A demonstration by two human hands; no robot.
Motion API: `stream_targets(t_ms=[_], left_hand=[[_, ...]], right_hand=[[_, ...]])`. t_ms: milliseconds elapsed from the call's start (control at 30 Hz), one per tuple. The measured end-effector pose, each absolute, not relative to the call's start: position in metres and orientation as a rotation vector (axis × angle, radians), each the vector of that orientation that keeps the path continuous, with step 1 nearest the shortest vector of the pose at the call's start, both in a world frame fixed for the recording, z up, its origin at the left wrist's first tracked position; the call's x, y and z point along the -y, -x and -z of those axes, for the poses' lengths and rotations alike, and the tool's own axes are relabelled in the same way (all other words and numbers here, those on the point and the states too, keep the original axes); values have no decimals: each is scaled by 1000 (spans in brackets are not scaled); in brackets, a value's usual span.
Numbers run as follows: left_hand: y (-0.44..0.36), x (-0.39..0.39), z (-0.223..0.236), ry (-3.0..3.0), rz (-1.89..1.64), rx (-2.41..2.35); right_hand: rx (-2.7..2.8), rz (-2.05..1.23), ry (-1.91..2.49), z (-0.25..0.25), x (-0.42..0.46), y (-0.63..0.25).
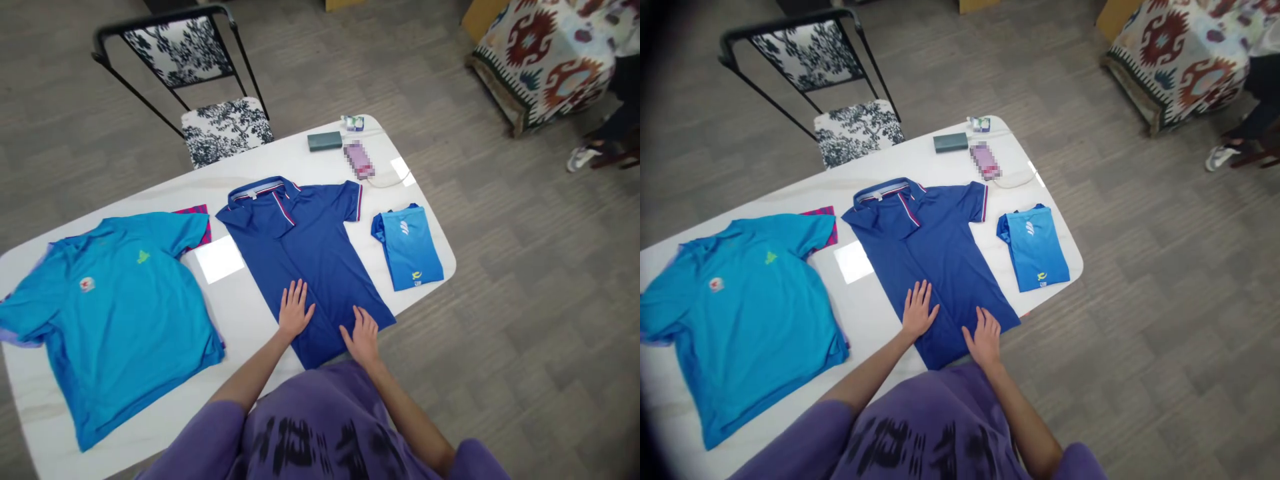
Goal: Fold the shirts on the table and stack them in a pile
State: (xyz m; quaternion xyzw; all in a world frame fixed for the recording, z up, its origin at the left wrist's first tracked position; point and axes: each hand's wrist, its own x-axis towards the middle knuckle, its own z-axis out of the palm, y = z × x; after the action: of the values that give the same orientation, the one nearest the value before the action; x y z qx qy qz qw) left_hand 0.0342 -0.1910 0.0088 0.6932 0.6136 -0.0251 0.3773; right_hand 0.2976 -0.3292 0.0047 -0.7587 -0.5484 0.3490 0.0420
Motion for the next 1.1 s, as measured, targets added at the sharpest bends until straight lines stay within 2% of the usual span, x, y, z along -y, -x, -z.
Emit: stream_targets(t_ms=[167,333,433,533,700,833,967,1100], left_hand=[[-85,133,-36,-1826,45,-1622],[-194,-39,-57,-1866,-34,-1645],[-269,-143,-50,-1847,-42,-1674],[-326,-203,-32,-1809,21,-1784],[-368,-220,0,-1840,171,-1868],[-368,-222,9,-1836,132,-1823],[-344,-242,3,-1601,-125,-1881],[-295,-256,-13,-1131,-649,-1795]], right_hand=[[1474,-932,2421,-7,304,-421],[1404,-838,2419,5,306,-470],[1389,-832,2398,12,308,-476],[1384,-808,2381,19,312,-477],[1379,-785,2353,27,321,-477],[1385,-813,2323,28,323,-480],[1407,-918,2273,25,323,-482],[1475,-1119,2146,15,329,-479]])
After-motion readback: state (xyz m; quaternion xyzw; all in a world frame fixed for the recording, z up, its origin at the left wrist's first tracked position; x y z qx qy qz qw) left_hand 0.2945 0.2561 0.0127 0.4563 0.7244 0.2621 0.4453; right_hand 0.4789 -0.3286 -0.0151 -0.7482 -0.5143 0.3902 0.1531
